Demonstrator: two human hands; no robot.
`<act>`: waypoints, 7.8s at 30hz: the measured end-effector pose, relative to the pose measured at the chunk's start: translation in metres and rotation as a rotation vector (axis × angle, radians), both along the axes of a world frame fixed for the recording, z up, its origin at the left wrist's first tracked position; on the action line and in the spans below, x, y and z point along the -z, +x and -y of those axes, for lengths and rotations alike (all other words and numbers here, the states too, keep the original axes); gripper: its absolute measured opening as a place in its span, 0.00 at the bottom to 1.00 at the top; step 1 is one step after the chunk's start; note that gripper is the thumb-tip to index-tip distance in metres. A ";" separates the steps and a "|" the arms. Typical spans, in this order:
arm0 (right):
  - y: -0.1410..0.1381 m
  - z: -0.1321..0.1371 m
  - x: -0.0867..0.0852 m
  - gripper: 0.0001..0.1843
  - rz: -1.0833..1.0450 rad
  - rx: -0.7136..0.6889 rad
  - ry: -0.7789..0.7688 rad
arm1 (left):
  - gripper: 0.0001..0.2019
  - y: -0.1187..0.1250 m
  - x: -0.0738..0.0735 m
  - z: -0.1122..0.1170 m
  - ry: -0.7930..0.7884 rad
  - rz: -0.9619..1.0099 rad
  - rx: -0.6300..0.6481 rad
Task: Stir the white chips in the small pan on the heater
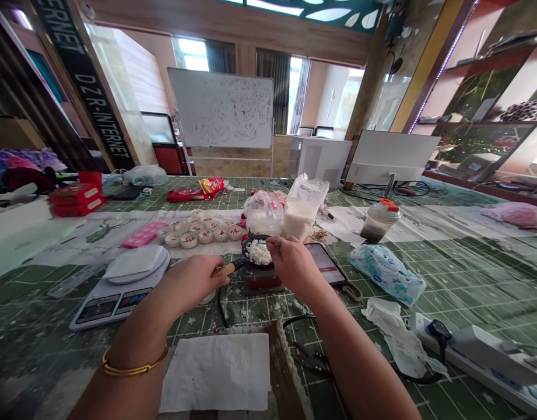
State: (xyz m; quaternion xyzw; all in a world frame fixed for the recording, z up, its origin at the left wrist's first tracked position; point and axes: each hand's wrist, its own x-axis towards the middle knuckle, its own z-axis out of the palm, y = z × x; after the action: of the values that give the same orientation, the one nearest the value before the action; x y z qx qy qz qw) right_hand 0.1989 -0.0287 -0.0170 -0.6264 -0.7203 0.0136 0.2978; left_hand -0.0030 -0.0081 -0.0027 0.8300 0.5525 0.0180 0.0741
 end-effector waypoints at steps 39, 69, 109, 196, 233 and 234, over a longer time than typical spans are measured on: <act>0.011 0.021 -0.013 0.18 0.075 0.032 -0.010 | 0.10 0.002 -0.003 0.003 -0.003 -0.005 0.000; 0.021 0.024 -0.019 0.16 0.068 0.053 -0.041 | 0.10 0.004 -0.001 0.004 0.013 -0.035 0.007; 0.017 0.024 -0.019 0.17 0.065 0.037 -0.095 | 0.08 0.003 0.000 0.001 0.000 0.009 0.002; 0.014 0.011 -0.011 0.19 -0.038 0.047 -0.065 | 0.10 0.000 -0.002 0.001 0.012 -0.006 -0.006; 0.005 0.003 -0.002 0.19 -0.059 0.007 -0.035 | 0.08 -0.002 0.001 0.000 0.002 0.013 -0.008; 0.004 0.004 -0.003 0.19 -0.059 0.007 -0.026 | 0.08 -0.002 0.001 0.000 0.007 0.012 -0.007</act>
State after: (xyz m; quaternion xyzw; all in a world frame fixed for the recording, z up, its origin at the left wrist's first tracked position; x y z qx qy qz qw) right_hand 0.2030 -0.0327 -0.0140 -0.6319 -0.7088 0.0403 0.3109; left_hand -0.0050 -0.0080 -0.0036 0.8283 0.5548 0.0249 0.0745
